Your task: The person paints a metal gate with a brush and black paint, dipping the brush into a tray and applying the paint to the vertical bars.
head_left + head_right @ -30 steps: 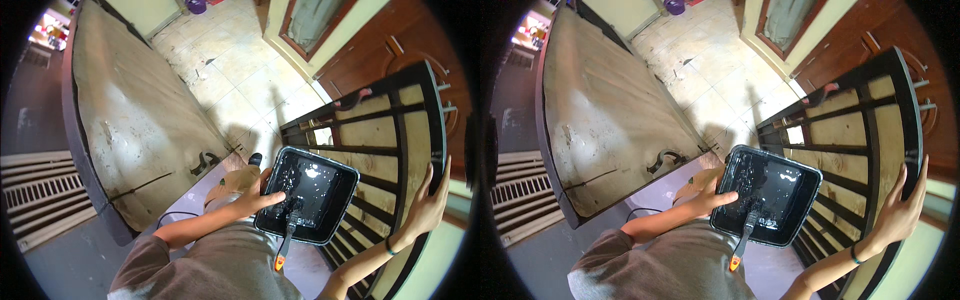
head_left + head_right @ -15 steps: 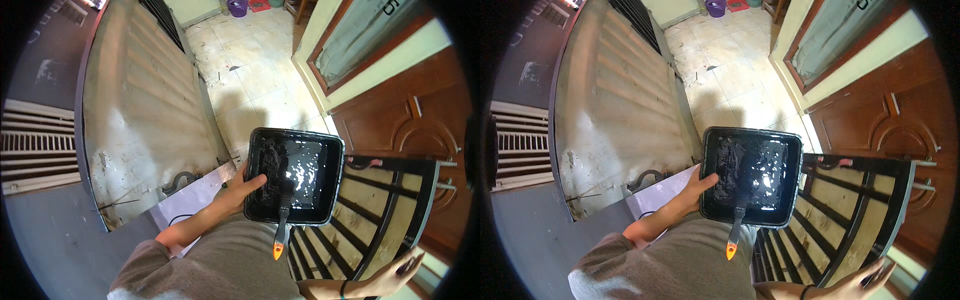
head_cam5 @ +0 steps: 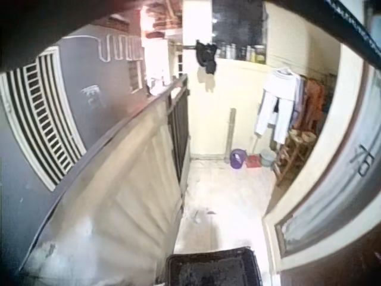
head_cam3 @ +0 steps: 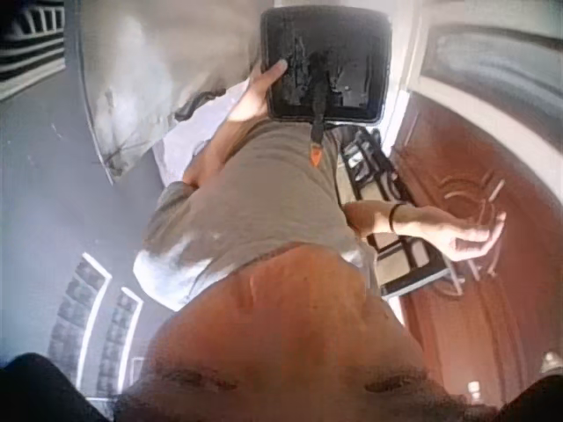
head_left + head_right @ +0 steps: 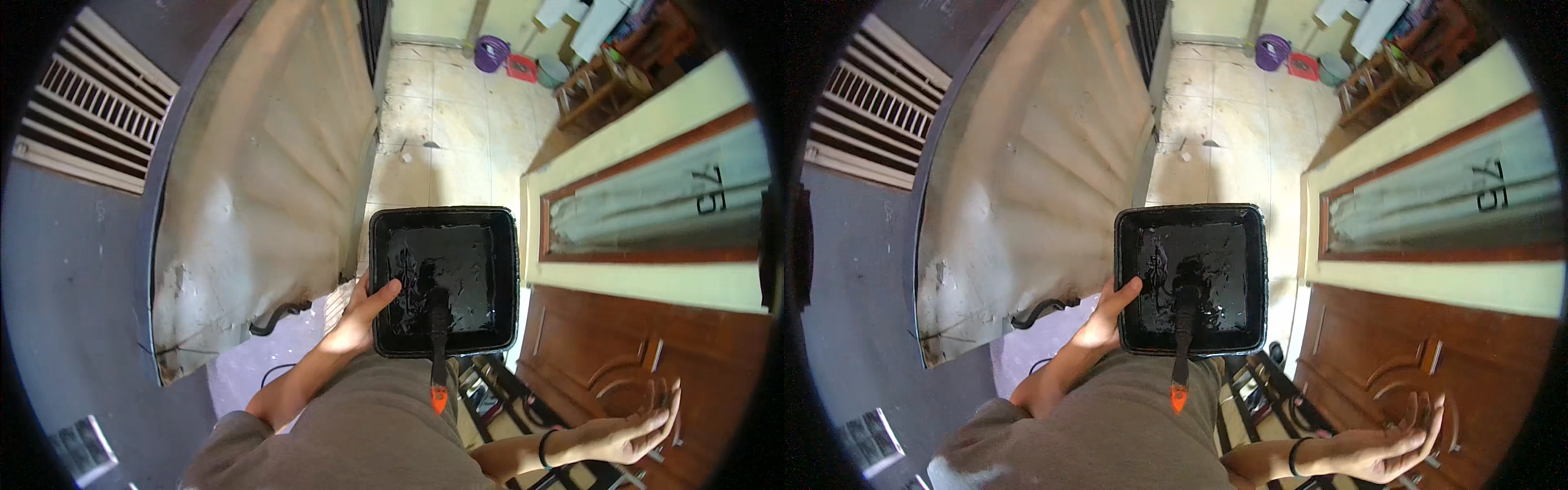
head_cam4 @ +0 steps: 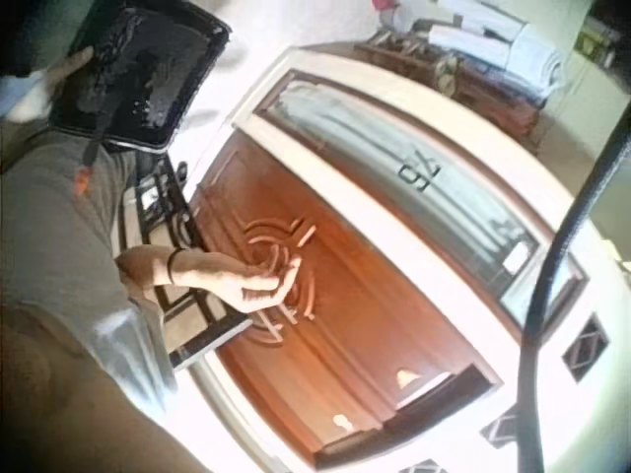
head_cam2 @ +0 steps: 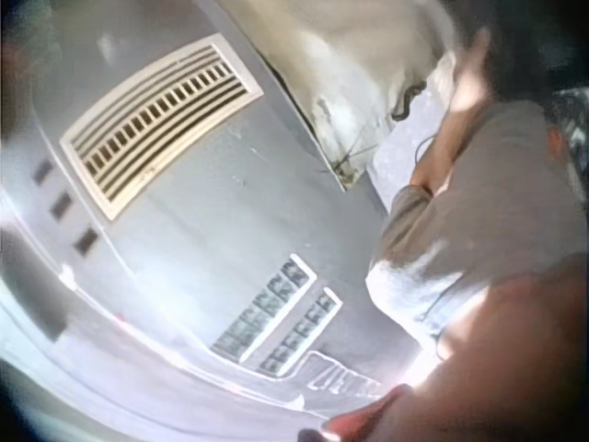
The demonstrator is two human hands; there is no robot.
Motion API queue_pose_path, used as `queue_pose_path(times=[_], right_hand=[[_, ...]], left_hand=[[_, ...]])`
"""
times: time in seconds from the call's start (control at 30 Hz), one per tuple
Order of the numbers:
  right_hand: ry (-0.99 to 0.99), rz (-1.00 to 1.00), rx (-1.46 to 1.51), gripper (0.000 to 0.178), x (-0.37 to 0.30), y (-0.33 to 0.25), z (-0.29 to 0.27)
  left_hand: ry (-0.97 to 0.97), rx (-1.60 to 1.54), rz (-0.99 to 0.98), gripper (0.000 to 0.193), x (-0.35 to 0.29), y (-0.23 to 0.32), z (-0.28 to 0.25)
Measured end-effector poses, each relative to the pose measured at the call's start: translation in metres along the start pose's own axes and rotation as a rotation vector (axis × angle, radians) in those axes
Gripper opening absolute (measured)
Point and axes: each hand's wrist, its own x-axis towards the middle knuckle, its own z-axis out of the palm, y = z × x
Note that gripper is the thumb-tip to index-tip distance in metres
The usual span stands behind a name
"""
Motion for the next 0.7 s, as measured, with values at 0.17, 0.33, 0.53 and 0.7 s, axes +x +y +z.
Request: queue_pose_path(times=[0.17,0.33,0.53,0.7], right_hand=[[-0.257,-0.092,0.345,0.036,0.015,-0.005,0.113],[-0.464,-0.132,0.609,0.030,0.041,-0.017,0.237],[-0.796,-0.190,0.949,0.028,0.045,-0.065,0.389],[-1.043,-0.268,0.997,0.025,0.029,-0.103,0.476]], left_hand=[[0.051,-0.065,0.156,0.057,0.040,0.023,0.011],[0.123,-0.077,0.277,0.057,0.078,0.041,0.029],[0.338,-0.066,0.510,0.077,0.102,0.050,0.040],[0.571,-0.135,0.691,0.087,0.097,0.014,0.080]])
